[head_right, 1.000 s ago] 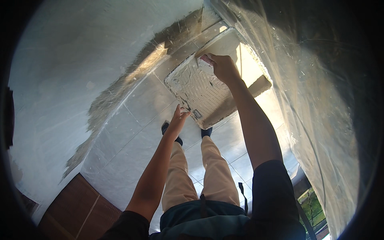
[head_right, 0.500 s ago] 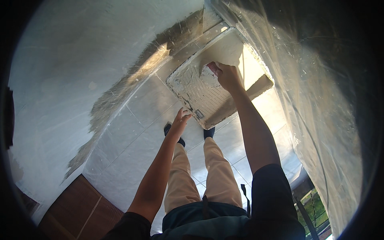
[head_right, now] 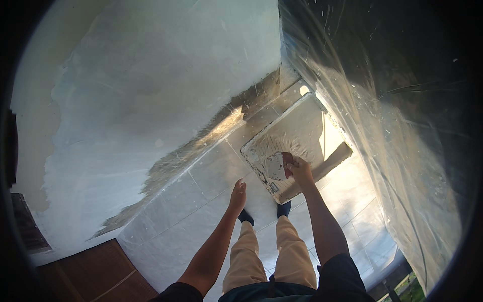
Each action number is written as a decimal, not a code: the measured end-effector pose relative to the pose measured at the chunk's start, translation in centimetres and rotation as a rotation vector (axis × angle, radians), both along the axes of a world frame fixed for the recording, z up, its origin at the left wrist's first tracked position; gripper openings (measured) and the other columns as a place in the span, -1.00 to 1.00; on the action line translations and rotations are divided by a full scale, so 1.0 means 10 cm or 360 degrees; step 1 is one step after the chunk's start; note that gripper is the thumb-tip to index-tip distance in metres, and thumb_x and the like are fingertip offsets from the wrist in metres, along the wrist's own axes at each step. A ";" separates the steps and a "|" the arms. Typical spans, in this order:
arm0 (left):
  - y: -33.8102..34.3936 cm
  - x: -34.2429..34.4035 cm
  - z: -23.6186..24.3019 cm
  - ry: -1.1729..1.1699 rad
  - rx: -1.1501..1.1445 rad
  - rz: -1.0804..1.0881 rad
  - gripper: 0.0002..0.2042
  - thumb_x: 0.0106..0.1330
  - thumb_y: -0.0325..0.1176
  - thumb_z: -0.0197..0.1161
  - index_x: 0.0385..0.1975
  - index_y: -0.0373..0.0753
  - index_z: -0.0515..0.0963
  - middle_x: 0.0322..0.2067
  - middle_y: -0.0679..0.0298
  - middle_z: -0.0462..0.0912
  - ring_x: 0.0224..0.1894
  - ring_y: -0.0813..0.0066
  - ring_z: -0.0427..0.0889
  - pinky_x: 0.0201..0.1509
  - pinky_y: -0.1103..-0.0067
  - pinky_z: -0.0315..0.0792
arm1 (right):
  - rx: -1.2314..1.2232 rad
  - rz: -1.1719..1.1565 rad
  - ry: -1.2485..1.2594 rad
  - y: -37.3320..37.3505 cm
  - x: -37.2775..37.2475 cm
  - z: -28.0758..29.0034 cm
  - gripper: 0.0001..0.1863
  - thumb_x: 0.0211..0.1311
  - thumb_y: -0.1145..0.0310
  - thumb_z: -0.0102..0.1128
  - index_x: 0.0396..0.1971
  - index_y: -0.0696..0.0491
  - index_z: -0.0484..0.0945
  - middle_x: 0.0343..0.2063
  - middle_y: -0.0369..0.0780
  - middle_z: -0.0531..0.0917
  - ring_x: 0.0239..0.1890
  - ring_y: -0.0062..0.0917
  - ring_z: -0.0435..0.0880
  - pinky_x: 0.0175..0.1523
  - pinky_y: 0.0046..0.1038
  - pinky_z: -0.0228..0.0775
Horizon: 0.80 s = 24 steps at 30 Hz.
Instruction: The person applies wall filler to a wall surface near a window frame using a scraper.
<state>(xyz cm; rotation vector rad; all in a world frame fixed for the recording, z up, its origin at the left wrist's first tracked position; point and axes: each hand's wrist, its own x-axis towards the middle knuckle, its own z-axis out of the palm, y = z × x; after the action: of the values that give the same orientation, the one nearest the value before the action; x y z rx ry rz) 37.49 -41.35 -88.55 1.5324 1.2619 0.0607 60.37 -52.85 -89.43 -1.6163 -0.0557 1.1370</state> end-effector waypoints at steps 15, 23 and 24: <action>0.49 0.22 1.40 0.0018 0.1136 -0.0487 -0.45 0.27 -0.32 0.14 0.25 -0.31 0.22 0.13 -0.08 0.39 0.16 -0.08 0.39 0.18 0.18 0.34 | 0.0508 -0.0339 0.0204 0.51 0.00 1.31 -0.52 0.05 0.64 -0.06 0.06 0.18 0.26 -0.08 -0.05 0.53 -0.15 -0.28 0.65 -0.13 -0.24 0.64; 0.87 0.32 2.34 -0.0021 0.1533 -0.0519 -0.43 0.23 -0.33 0.16 0.25 -0.29 0.21 0.16 -0.03 0.36 0.20 -0.03 0.35 0.20 0.20 0.34 | 0.1040 -0.0278 0.0563 0.86 0.10 2.15 -0.47 0.02 0.65 -0.09 0.10 0.18 0.32 -0.03 -0.05 0.53 -0.02 -0.23 0.61 0.07 -0.15 0.55; 0.92 0.31 2.48 -0.0031 0.1599 -0.0510 -0.42 0.22 -0.33 0.17 0.25 -0.29 0.21 0.17 -0.02 0.35 0.20 -0.02 0.35 0.20 0.20 0.34 | 0.1161 -0.0252 0.0571 0.94 0.09 2.33 -0.47 0.02 0.66 -0.09 0.11 0.21 0.28 -0.01 -0.04 0.50 0.00 -0.22 0.59 0.09 -0.15 0.54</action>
<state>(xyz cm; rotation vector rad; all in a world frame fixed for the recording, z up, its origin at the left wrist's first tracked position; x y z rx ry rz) 40.64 -32.20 -63.72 2.5598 0.9761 0.5675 61.25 -43.49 -66.09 -0.7508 -0.0935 1.0957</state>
